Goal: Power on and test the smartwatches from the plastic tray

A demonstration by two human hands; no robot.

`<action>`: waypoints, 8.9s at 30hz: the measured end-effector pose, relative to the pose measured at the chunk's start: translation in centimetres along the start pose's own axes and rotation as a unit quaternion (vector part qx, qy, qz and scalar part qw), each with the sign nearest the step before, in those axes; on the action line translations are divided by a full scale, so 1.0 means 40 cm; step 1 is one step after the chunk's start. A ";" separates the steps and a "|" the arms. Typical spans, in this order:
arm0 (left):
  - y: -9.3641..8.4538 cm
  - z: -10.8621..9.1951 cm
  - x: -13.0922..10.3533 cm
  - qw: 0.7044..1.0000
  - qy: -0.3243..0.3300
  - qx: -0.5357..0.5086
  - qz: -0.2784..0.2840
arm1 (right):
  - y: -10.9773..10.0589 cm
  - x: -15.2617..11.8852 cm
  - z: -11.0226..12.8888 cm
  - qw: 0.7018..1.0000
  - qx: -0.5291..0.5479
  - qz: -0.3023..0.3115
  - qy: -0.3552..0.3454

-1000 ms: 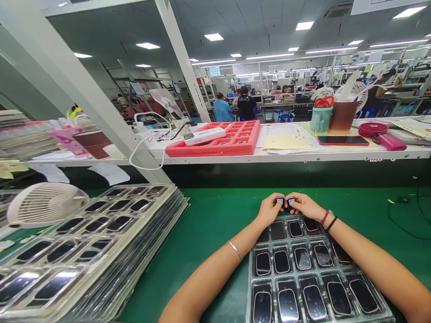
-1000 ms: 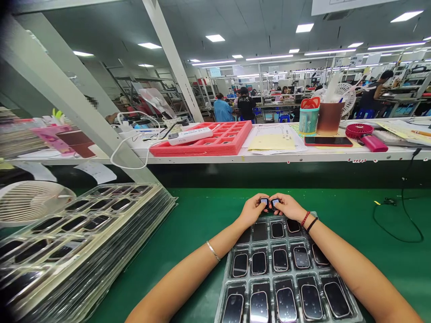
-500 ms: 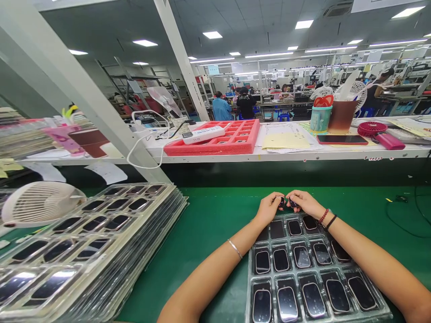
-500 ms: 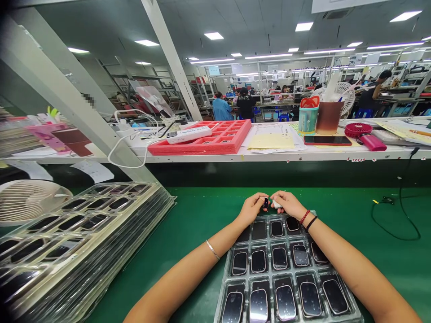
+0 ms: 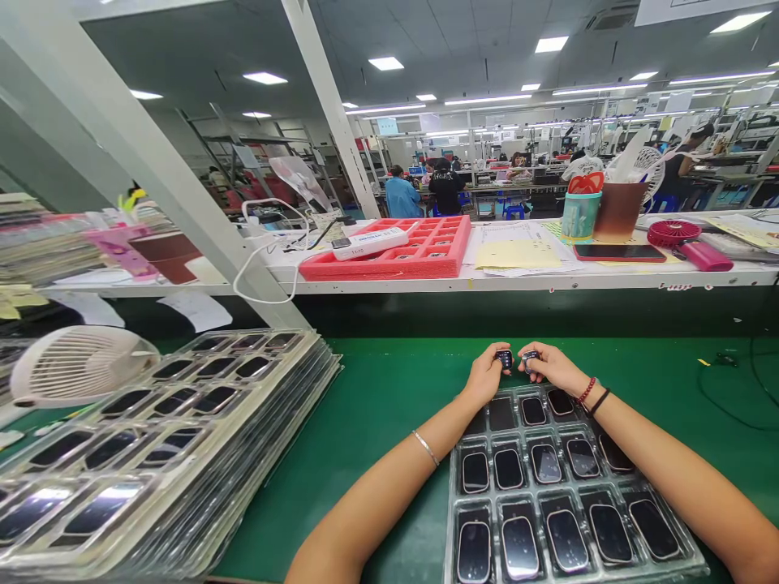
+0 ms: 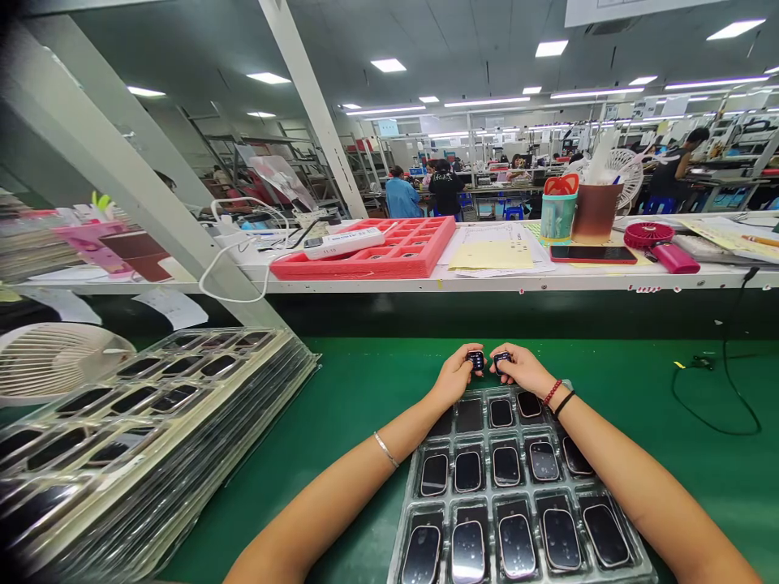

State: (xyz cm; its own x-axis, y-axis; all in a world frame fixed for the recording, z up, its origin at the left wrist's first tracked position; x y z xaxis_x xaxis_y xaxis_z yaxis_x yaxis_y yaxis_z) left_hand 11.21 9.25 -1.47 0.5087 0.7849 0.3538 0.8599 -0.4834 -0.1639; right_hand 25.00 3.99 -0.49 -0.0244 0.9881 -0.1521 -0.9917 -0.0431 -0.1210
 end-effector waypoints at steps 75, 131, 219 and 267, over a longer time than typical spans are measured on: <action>0.008 -0.009 -0.001 0.999 0.002 -0.029 0.014 | 0.010 0.003 -0.010 0.999 0.025 0.036 0.022; -0.008 -0.009 0.002 0.999 0.033 0.012 -0.006 | 0.009 0.003 -0.009 0.999 0.002 0.039 -0.003; 0.004 -0.026 -0.001 0.999 0.028 -0.036 0.011 | 0.023 0.001 -0.002 0.999 0.015 0.039 -0.008; 0.000 0.015 0.004 1.000 0.027 -0.006 -0.003 | 0.020 -0.011 -0.006 1.000 0.017 0.024 -0.007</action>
State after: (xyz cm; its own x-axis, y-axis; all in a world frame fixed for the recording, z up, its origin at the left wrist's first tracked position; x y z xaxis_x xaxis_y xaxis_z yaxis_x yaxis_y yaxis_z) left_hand 11.32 9.59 -1.99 0.5007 0.7653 0.4045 0.8620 -0.4838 -0.1516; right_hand 24.25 3.47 -0.75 -0.0733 0.9870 -0.1429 -0.9932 -0.0853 -0.0797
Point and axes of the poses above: each hand's wrist, its own x-axis towards the middle knuckle, its own y-axis out of the palm, z = x × y, the point moved 6 cm from there along x, towards the middle knuckle, and after that the axes turned 10 degrees about y, right-handed, at the moved point
